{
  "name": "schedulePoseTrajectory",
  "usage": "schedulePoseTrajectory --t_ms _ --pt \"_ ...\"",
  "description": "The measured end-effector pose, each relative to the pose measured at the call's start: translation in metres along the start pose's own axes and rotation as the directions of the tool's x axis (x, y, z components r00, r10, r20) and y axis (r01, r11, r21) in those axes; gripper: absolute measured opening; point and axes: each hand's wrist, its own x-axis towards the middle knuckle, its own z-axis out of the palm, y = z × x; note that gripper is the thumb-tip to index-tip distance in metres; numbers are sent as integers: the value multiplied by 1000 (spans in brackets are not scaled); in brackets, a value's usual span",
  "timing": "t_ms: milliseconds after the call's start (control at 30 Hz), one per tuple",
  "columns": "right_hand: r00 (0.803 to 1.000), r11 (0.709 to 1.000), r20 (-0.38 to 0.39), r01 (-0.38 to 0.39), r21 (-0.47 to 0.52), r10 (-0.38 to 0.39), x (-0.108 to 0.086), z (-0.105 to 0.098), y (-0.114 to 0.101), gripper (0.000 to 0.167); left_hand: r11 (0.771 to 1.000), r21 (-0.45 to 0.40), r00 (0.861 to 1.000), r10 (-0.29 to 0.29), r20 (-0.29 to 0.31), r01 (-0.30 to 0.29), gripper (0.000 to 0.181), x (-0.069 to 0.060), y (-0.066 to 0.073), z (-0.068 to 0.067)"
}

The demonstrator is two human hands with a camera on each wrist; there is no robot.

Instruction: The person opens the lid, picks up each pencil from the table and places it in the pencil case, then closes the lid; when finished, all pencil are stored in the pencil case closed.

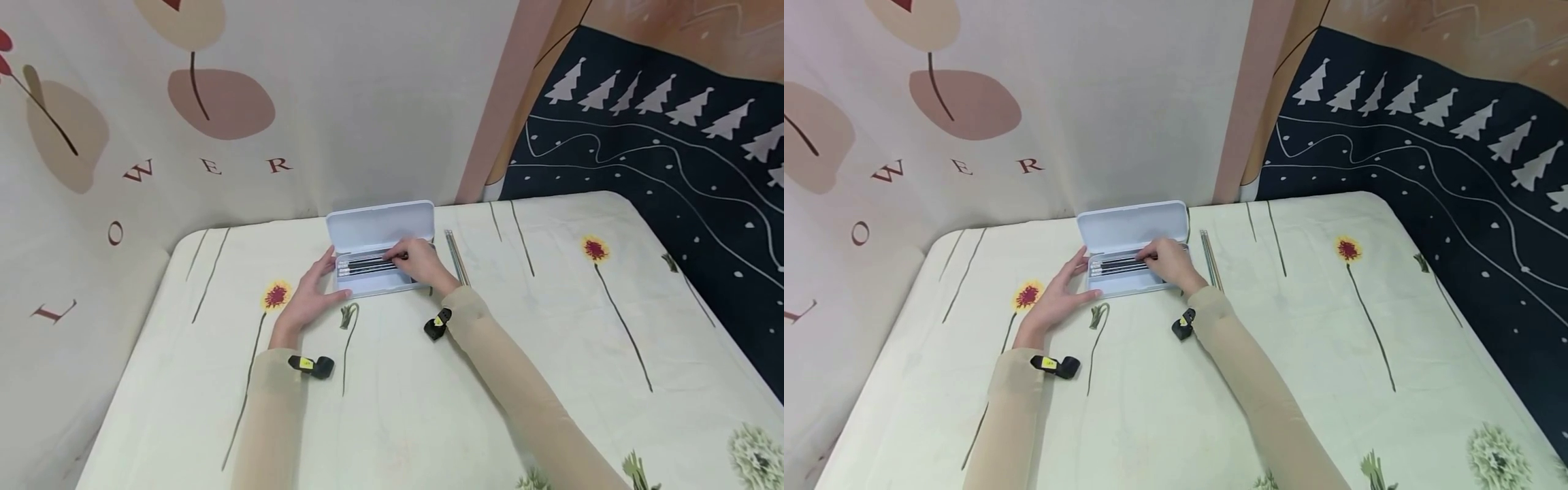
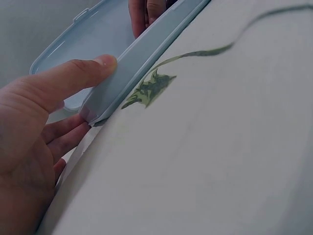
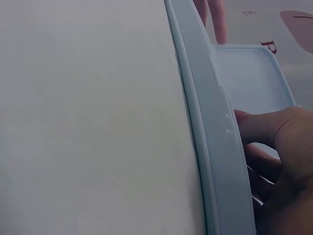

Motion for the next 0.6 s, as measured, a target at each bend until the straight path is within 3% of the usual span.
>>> schedulePoseTrajectory --t_ms 233,467,600 --pt "999 993 -33 -26 114 30 -7 -5 3 21 1000 -4 1000 7 3 -7 98 0 -1 1" --pt "996 988 -94 19 154 -4 -18 -15 7 19 1000 -4 1000 14 2 -14 99 0 1 0" --pt "992 981 -122 -6 196 31 -26 -20 10 18 1000 5 1000 4 5 -4 97 -1 2 0"
